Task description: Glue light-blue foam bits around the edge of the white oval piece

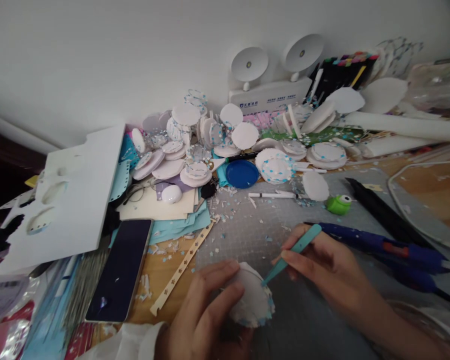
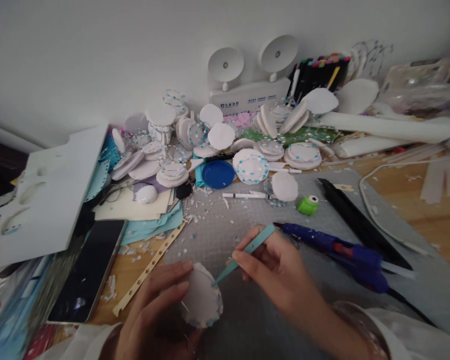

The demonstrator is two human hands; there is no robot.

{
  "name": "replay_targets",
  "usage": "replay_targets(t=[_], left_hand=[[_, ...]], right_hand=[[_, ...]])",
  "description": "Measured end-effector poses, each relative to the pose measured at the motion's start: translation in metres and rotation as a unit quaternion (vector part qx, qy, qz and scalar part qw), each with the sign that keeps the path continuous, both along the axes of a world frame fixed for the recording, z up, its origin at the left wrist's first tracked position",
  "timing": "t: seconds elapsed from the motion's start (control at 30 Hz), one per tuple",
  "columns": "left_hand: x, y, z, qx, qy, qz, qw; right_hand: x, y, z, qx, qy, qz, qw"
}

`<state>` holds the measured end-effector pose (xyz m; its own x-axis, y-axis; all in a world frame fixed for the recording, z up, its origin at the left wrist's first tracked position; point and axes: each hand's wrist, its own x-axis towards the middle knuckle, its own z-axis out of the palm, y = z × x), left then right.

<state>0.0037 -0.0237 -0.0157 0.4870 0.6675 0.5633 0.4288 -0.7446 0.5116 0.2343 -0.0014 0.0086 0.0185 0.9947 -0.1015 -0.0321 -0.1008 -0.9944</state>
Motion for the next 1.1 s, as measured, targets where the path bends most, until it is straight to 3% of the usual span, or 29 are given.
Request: replay_targets(t=[0.43,0.6,0.77,0.97,1.1], left_hand=[[-0.003,0.007,0.001,0.000,-0.018,-0.084,0.996],[0.001,0.003,0.003,0.004,-0.047,-0.035,0.998],[-0.003,0.003,0.002,0.013,-0.035,-0.006,0.999],[-0.015,0.005,-0.005,-0.023,0.015,-0.032,0.999],[-0.012,0.003,-0.005,-0.027,0.013,-0.029,0.999]], right_hand=[[-0.004,0.007,0.001,-0.005,0.005,0.049,0.999],[0.000,0.007,-0.001,-0.011,0.024,0.043,0.999],[0.006,0.007,-0.003,0.043,0.012,-0.021,0.999],[0.011,-0.002,-0.004,0.083,-0.044,-0.074,0.993],[0.015,-0.011,-0.004,0.112,-0.064,-0.047,0.990]])
